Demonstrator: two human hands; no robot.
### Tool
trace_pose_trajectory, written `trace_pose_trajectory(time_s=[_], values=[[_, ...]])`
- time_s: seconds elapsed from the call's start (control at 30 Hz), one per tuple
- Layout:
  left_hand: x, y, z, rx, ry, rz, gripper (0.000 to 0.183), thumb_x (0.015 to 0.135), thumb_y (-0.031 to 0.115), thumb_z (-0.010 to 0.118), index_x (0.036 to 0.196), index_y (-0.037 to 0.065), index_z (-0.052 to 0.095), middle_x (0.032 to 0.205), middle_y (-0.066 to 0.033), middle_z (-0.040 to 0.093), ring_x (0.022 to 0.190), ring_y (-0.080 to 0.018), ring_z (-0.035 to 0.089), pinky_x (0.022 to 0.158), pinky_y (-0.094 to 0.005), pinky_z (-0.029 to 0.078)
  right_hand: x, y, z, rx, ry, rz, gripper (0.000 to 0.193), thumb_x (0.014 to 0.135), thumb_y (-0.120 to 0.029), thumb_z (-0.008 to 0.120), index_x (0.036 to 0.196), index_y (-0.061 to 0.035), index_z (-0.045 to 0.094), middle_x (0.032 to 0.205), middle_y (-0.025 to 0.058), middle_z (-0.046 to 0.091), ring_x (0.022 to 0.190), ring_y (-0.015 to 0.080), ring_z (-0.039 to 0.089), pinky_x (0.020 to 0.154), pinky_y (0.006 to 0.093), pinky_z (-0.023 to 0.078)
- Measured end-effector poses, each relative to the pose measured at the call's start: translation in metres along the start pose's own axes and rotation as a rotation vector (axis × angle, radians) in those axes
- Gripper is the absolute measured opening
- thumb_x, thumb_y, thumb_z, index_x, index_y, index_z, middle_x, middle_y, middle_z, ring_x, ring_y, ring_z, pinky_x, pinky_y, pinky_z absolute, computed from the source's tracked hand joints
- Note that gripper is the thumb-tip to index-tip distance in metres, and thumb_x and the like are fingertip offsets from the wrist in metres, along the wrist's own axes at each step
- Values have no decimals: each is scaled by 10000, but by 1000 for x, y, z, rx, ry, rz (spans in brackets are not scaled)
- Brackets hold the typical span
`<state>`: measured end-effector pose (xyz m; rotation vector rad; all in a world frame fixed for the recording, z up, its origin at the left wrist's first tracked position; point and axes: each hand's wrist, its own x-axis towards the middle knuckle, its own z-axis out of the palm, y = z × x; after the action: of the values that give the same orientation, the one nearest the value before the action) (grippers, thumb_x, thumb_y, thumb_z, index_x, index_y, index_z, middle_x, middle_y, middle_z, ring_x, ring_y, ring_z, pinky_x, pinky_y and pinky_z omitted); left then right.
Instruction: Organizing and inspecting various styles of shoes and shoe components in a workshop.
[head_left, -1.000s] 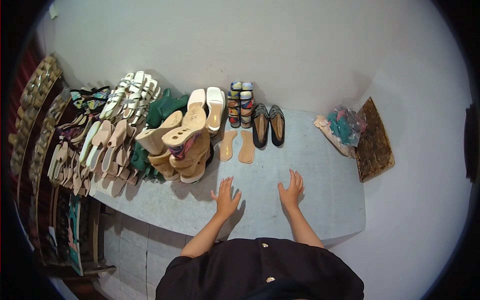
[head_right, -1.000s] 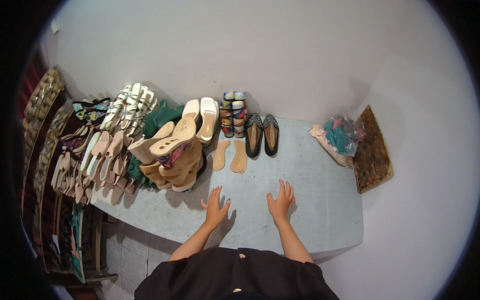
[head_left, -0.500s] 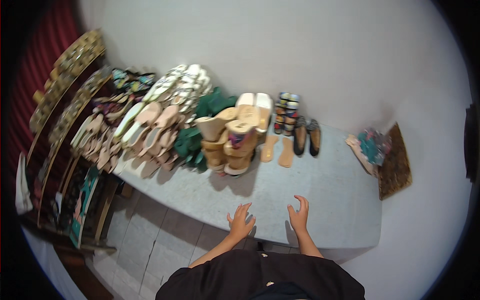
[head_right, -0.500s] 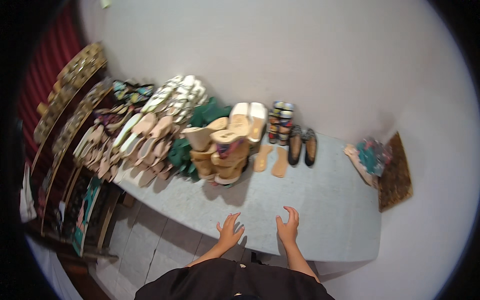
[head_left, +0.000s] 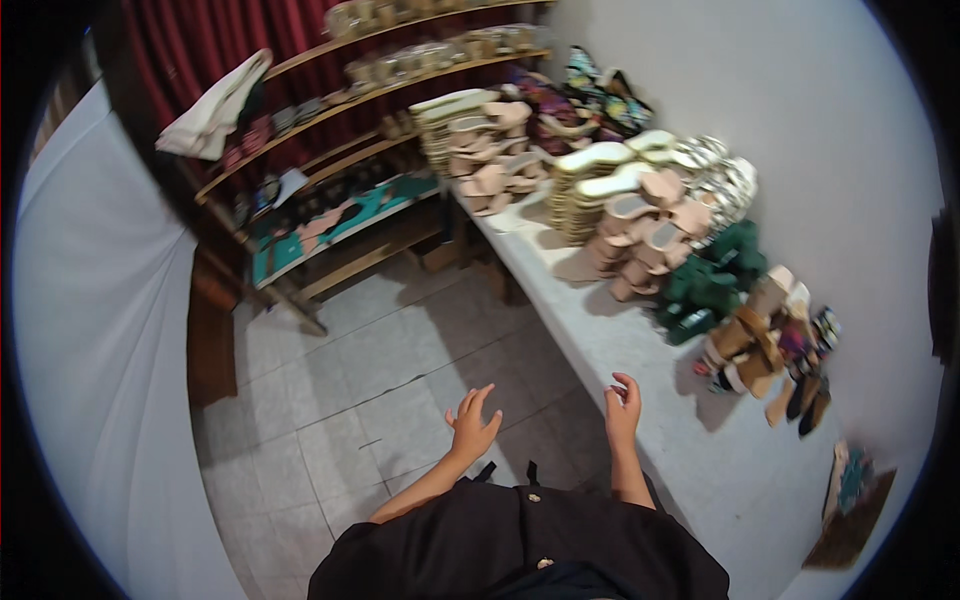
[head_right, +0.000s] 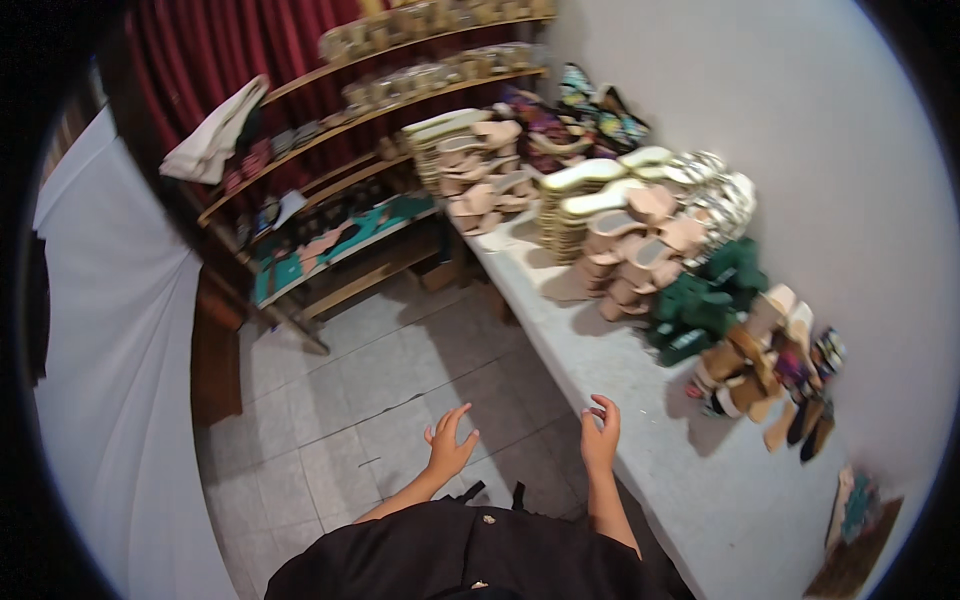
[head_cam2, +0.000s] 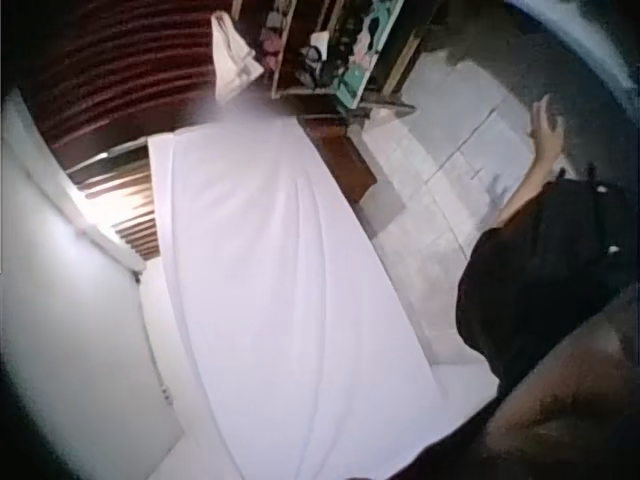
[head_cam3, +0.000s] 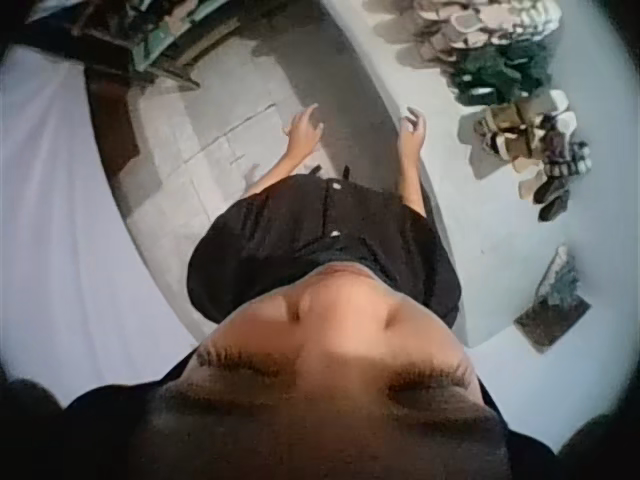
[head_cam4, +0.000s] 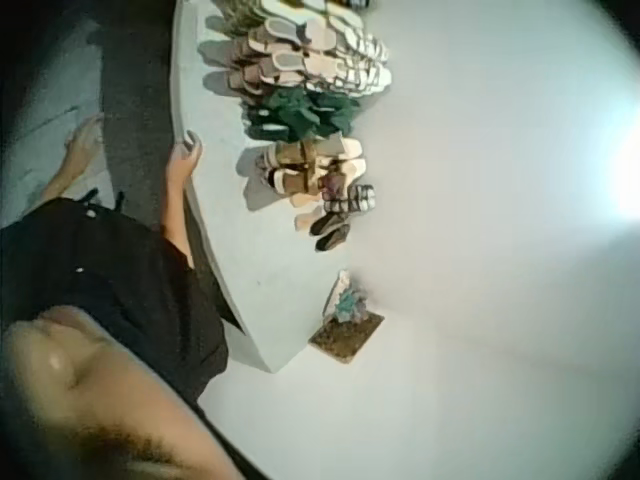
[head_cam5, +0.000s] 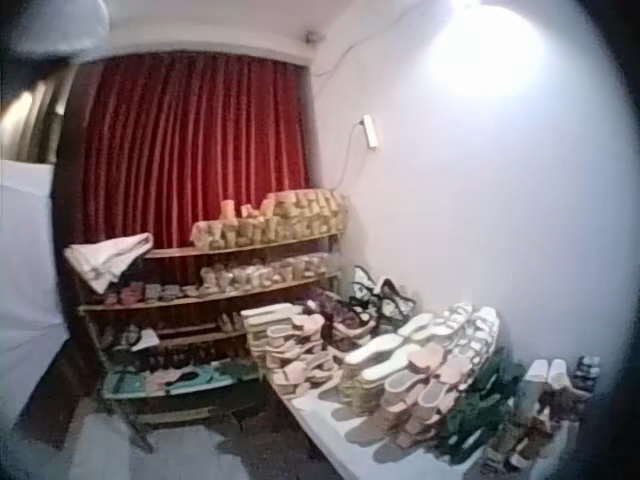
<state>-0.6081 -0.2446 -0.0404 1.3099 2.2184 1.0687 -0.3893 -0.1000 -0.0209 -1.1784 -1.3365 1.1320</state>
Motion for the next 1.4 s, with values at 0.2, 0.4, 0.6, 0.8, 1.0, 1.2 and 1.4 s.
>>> trace_pose_trajectory(time_s=[0.2,0.4,0.6,0.8,1.0,1.2,1.4], values=[[48,-52,-76,-59,245,-82,534,801,249,594,1304,190,425,1285,-109,455,1257,-257,358,970,-626,102,-9,-36,156,-47,-324,-144,258,767,-31,591,1025,-20,576,1049,97,536,911,193,551,817,305,435],[88,-101,-101,-92,384,-129,550,793,253,603,1304,173,416,1288,-102,445,1248,-264,364,969,-631,107,39,-18,250,-78,-454,-160,236,754,-28,604,990,-27,593,991,75,550,871,173,541,794,281,430],[176,-161,-144,-72,493,-222,546,773,204,624,1274,130,417,1273,-103,456,1206,-252,402,965,-577,172,104,3,364,81,-632,-21,187,795,-24,583,980,-4,584,934,45,573,825,131,542,766,258,433],[293,-168,-232,11,641,-74,546,765,148,626,1265,70,420,1226,-129,495,1165,-288,444,972,-425,272,178,-52,486,168,-804,-77,134,828,-41,574,954,1,588,848,16,595,798,82,540,738,221,429],[340,-224,-266,-21,790,-138,554,763,148,625,1268,78,408,1229,-131,476,1152,-304,439,948,-451,282,203,-70,589,109,-941,-234,158,799,-37,595,953,1,587,847,24,594,799,103,555,759,234,431],[359,-300,-309,2,898,-252,557,744,126,630,1256,70,419,1204,-145,491,1137,-326,448,939,-457,305,194,-71,676,53,-1067,-290,193,781,-40,608,969,-6,582,847,22,583,815,110,550,760,248,435],[401,-375,-388,38,1025,-182,474,735,102,628,1186,67,484,1136,-145,530,1085,-330,486,909,-419,359,197,-65,768,18,-1115,-241,218,752,-30,615,967,-8,588,887,55,596,800,133,570,731,252,450]])
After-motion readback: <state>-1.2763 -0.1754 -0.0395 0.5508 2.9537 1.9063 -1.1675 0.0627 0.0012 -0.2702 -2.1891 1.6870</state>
